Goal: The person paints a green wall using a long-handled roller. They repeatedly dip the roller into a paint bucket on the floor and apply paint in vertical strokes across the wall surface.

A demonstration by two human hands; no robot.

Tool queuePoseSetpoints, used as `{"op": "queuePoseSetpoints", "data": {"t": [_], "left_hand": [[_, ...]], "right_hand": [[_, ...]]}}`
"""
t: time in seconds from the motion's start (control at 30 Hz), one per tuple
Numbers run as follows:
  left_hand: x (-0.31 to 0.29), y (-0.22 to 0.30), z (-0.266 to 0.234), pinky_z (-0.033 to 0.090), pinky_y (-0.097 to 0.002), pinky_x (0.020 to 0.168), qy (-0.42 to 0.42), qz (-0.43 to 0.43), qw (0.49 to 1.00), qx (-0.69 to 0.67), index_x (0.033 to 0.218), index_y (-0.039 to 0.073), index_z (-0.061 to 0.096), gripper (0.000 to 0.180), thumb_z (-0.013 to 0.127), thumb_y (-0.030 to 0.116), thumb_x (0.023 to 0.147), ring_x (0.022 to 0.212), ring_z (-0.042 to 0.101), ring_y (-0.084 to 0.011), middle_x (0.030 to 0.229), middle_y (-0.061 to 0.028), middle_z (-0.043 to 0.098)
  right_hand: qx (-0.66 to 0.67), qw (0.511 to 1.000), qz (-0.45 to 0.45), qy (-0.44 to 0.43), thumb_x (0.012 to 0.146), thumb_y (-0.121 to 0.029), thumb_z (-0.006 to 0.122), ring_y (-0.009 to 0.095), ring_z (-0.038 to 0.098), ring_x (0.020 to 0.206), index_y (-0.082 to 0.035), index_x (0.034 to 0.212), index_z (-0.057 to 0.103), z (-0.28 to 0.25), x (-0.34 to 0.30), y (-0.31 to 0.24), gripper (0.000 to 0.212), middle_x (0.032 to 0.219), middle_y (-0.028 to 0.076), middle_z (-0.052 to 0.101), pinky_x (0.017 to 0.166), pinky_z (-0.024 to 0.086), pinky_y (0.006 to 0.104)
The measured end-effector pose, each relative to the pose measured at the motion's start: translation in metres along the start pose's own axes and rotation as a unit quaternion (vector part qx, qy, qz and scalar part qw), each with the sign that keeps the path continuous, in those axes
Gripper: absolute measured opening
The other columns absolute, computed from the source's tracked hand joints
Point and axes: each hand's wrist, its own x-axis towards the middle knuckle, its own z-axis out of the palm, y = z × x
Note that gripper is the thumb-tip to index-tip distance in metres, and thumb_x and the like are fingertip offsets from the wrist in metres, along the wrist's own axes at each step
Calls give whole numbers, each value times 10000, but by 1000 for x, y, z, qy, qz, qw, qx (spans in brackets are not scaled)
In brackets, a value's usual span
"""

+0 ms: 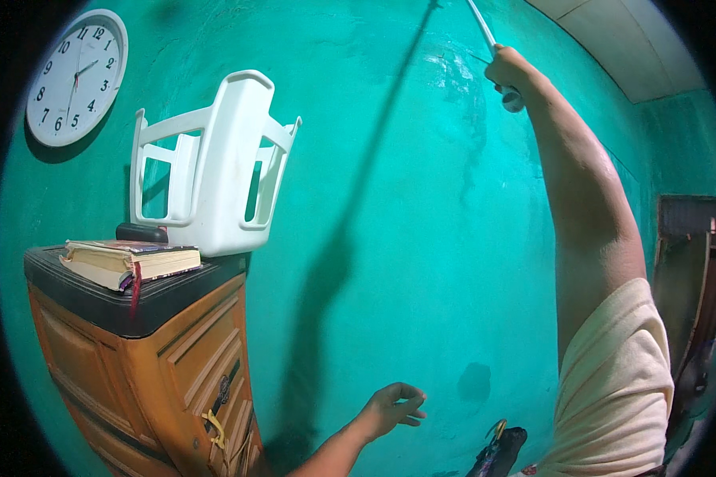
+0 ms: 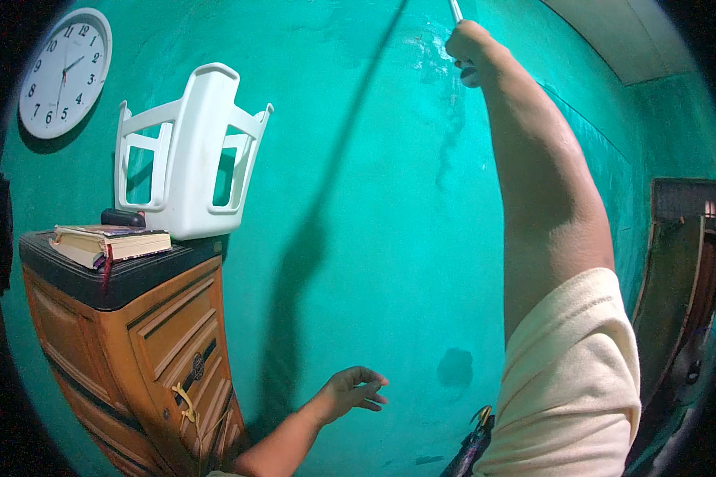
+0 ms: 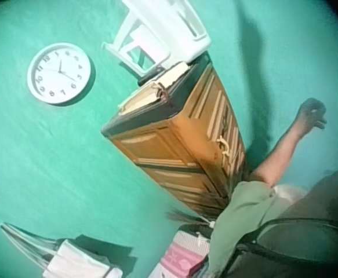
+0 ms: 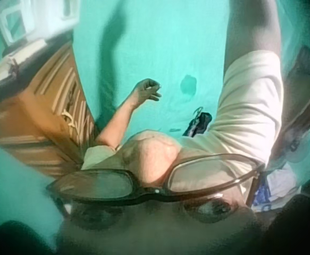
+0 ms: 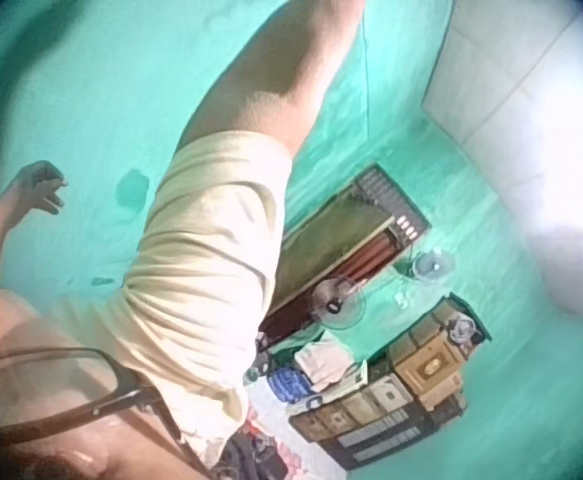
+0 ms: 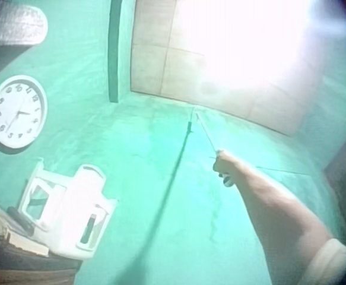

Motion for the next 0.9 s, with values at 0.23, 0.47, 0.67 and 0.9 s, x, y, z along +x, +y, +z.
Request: {"op": "queuePoseSetpoints", "data": {"t": [0.23, 0.47, 0.67, 0.9], "left_hand": [[5, -17, 8, 592, -401, 846, -55, 42, 998, -13, 1241, -60, 511, 413, 626, 238, 978, 1030, 667, -281, 1252, -176, 576], [8, -30, -2, 590, -396, 841, -54, 31, 998, -6, 1251, -56, 506, 429, 629, 251, 977, 1037, 664, -273, 1244, -167, 579], [20, -27, 9, 591, -386, 843, -68, 23, 997, -17, 1250, -63, 502, 441, 632, 256, 975, 1027, 666, -264, 1237, -169, 580], [19, 11, 1, 597, -387, 840, 16, 16, 1000, 12, 1213, -67, 525, 377, 621, 212, 980, 1002, 674, -258, 1214, -158, 592]], "right_hand": [[68, 996, -37, -39, 903, -90, 479, 384, 687, 820, 31, 1339, 430, 37, -110, 34, 455, 967, 245, 671, 639, 545, 528], [-7, 998, 1, -59, 780, -5, 494, 429, 661, 932, -17, 1534, 213, 62, -236, 77, 805, 1051, 324, 635, 764, 517, 504], [9, 997, -78, 9, 845, -41, 589, 229, 633, 579, -67, 1530, 268, 48, -98, 80, 756, 797, 161, 631, 494, 509, 388], [-19, 998, -51, 7, 852, -57, 585, 221, 640, 604, -68, 1469, 371, 10, -11, -7, 653, 795, 149, 627, 496, 511, 382]]}}
